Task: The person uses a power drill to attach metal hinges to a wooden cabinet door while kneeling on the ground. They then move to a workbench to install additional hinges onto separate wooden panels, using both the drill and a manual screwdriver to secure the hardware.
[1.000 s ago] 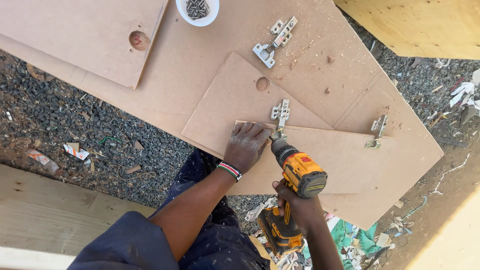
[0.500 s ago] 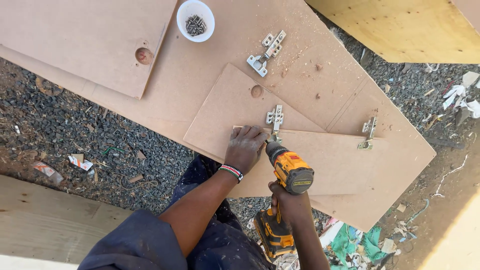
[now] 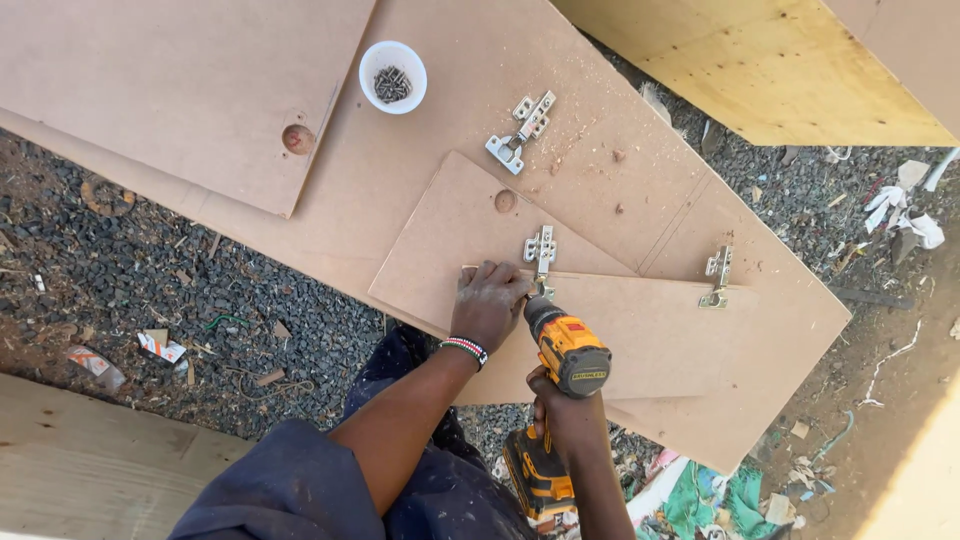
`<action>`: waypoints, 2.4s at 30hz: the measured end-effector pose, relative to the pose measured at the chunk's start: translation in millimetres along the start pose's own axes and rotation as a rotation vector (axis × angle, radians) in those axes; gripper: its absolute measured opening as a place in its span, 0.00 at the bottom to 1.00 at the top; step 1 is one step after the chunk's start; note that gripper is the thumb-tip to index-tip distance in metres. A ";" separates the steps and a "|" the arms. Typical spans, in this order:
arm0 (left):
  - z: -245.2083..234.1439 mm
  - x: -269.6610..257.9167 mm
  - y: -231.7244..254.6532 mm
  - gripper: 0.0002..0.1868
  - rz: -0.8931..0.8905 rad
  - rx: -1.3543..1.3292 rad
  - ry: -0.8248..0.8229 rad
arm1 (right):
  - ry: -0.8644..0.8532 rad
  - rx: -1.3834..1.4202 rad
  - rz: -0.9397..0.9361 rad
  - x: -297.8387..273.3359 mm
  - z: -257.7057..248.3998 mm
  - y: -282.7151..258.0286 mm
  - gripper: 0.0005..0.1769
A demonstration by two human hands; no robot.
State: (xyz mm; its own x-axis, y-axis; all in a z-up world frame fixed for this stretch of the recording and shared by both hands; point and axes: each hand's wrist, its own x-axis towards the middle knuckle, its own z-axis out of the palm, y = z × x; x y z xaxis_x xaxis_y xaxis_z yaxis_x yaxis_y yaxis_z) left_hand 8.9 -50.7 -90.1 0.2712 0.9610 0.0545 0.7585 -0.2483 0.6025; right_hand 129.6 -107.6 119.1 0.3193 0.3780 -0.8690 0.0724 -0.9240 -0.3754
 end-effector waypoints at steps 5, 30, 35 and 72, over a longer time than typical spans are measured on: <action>4.9 1.7 -3.0 0.11 -0.010 -0.013 0.025 | 0.029 -0.003 -0.035 5.4 -2.0 4.1 0.07; -2.8 12.4 13.3 0.12 -0.306 -0.385 0.081 | 0.095 0.121 -0.112 -8.3 -36.0 23.3 0.03; -4.1 25.4 19.1 0.14 -0.523 -0.900 0.036 | 0.100 0.267 -0.067 14.6 -45.2 33.8 0.05; 31.7 26.1 21.9 0.13 0.114 -0.053 -0.006 | 0.069 0.407 0.160 27.6 -17.3 11.7 0.09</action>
State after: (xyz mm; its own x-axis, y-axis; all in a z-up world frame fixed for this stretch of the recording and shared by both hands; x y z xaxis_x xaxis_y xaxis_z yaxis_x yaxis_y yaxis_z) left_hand 51.3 -35.0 -100.8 0.3578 0.9260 0.1202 0.6899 -0.3489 0.6342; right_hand 155.7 -109.0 96.3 0.3599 0.2141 -0.9081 -0.3567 -0.8678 -0.3460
